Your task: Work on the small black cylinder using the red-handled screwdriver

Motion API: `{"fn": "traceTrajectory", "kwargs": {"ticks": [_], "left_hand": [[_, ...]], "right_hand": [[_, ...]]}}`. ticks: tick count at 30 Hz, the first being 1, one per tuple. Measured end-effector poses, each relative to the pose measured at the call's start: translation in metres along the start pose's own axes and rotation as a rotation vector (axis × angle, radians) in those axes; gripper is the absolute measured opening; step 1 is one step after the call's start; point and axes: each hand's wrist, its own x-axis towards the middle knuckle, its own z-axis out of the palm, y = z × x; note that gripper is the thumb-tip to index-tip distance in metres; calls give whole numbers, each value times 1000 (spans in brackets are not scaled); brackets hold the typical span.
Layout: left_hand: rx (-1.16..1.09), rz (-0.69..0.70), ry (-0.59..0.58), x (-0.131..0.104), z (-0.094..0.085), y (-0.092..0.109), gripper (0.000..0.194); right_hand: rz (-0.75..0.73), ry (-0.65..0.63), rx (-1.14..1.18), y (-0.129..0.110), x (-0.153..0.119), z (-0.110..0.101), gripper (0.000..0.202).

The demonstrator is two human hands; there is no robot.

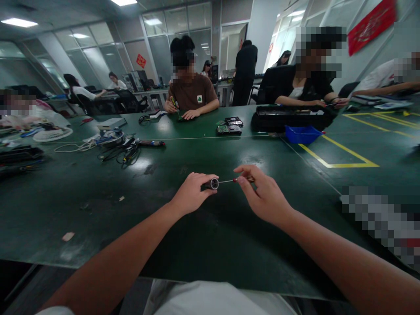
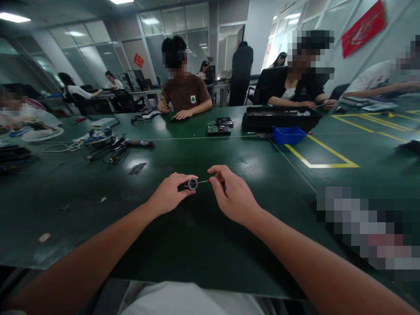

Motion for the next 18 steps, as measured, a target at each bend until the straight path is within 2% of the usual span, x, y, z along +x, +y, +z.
{"fn": "traceTrajectory", "kwargs": {"ticks": [2, 8, 18], "left_hand": [[4, -3, 1, 0, 0, -1, 36], [1, 28, 3, -1, 2, 0, 36], [-9, 7, 23, 0, 0, -2, 36]], "right_hand": [[-16, -16, 10, 0, 0, -1, 22], [58, -24, -52, -1, 4, -2, 26], [40, -83, -20, -2, 2, -3, 26]]}}
